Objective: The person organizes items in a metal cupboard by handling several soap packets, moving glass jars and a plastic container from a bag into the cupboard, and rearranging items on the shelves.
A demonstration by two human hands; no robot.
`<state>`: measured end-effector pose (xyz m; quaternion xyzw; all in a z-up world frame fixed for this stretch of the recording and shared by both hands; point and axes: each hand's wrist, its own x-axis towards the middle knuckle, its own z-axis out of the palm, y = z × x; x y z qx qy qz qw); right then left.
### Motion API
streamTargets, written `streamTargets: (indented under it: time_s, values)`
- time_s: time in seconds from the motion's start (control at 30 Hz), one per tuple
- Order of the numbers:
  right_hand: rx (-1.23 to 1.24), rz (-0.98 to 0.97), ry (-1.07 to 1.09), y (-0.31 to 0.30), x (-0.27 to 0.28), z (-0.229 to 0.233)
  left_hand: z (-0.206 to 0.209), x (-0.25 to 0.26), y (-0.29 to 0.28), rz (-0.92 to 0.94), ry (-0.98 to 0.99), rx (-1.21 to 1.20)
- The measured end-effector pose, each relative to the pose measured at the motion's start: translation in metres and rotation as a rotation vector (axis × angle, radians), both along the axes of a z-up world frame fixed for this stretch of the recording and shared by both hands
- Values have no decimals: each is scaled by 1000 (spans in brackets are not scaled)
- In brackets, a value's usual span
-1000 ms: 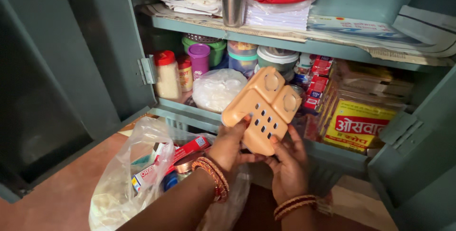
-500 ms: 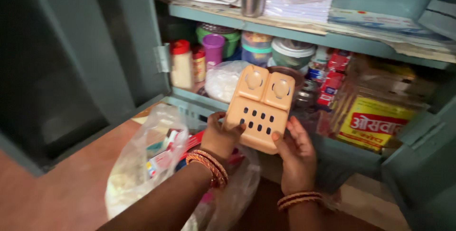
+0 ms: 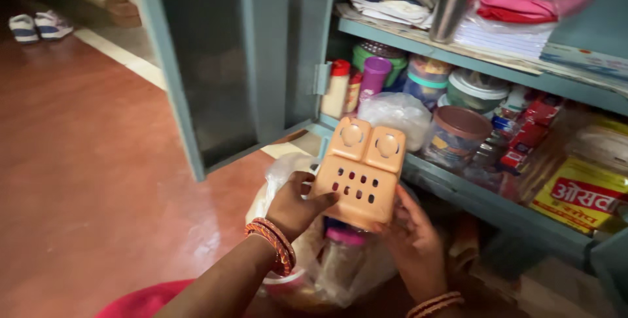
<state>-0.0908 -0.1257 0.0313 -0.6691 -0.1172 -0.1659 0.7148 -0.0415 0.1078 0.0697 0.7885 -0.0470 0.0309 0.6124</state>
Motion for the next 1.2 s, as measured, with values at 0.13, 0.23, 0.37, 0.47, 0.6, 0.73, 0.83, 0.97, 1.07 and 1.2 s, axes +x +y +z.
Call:
streamTargets:
  time_s: [0.13,0.23,0.37,0.47,0.6,0.73,0.83,0.97,1.07,1.2]
  values:
    - [132,63,151,31,-6,-11,-28,-6,38,-51,12,-161]
    - [-106,-154,102,56,-9,-13,-44,-20,56,-9,-51,-195]
    - [-130,-104,77,80,-9,-10,-56,-39,71,28,-227,-229]
    - [-62,-59,86,84,-9,-10,-59,-40,83,93,-390,-41]
    - [-59,-97,155,86,-2,-6,-60,-30,90,155,-545,157]
    - [-38,-77,190,95,4,-8,-72,-16,93,190,-496,249]
    - [-100,-68,208,104,10,-6,-81,2,98,268,-535,323]
    - [-54,15,281,105,18,-7,-80,15,112,328,-372,277]
    - [43,58,336,98,24,-9,-62,6,113,347,-222,162]
    - [119,25,289,99,22,-14,-40,-19,102,279,-398,183]
